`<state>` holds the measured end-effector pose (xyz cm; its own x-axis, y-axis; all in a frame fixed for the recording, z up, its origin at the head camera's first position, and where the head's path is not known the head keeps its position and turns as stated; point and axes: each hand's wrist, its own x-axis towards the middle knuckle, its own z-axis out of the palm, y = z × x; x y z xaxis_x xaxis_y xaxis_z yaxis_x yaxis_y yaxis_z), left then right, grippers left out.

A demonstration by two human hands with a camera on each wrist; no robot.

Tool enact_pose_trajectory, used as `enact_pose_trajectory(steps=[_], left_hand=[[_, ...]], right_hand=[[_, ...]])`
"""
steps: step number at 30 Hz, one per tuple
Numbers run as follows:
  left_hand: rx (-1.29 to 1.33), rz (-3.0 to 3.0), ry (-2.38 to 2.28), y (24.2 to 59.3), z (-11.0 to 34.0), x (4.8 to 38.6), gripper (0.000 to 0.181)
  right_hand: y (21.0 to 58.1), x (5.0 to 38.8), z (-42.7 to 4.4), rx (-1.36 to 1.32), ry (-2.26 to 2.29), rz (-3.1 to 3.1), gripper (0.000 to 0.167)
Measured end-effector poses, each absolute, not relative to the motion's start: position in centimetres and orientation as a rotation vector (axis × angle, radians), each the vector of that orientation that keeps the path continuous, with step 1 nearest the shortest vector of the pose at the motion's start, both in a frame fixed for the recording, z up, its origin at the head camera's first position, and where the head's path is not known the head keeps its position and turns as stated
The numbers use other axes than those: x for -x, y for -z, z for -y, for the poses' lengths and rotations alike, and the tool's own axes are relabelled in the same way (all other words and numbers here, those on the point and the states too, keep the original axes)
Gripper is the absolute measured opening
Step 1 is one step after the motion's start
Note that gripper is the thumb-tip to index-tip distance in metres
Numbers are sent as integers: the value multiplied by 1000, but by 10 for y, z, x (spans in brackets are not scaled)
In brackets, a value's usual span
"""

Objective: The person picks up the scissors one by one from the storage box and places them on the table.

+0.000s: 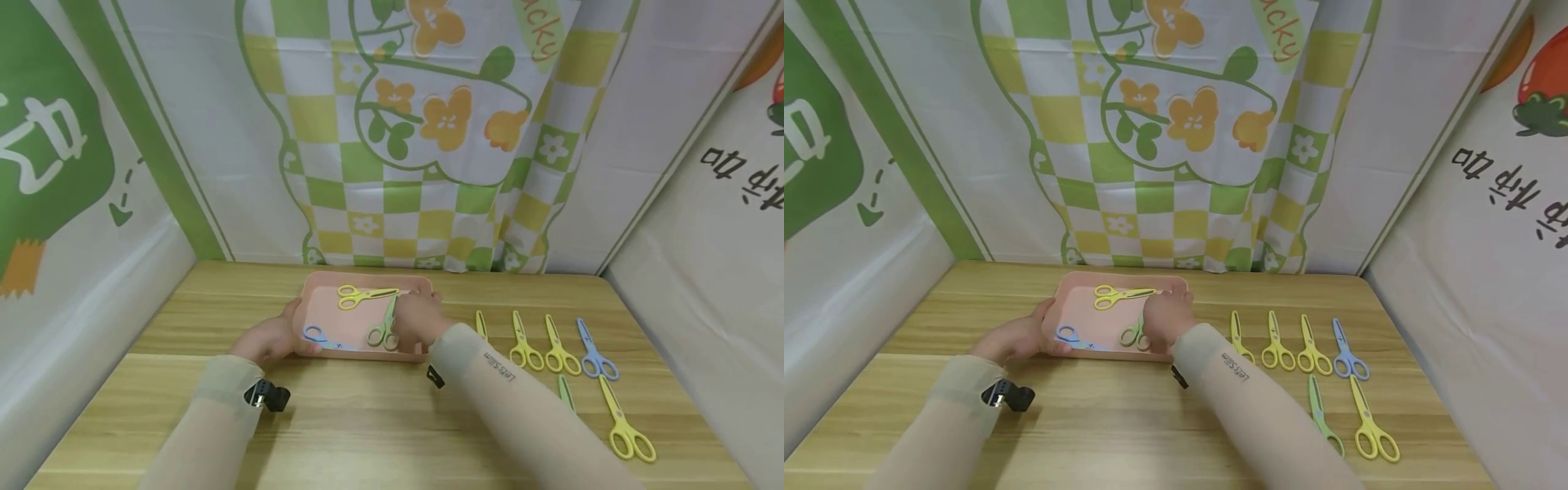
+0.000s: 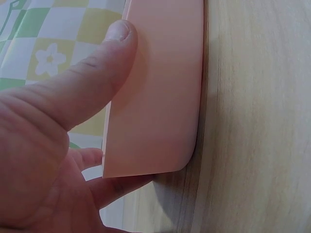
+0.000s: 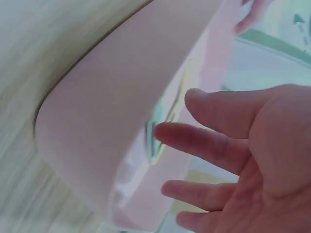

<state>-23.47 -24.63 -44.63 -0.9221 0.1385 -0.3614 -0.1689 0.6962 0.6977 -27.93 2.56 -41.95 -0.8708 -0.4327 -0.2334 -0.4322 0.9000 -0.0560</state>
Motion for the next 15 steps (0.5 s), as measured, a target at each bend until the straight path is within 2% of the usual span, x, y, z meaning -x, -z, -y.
enact_pose_trajectory(steps=[15], left_hand=[[61,-2489,-1124,446,246,234,129]], right_hand=[[431,289,-21,613,-212,-2823,19]])
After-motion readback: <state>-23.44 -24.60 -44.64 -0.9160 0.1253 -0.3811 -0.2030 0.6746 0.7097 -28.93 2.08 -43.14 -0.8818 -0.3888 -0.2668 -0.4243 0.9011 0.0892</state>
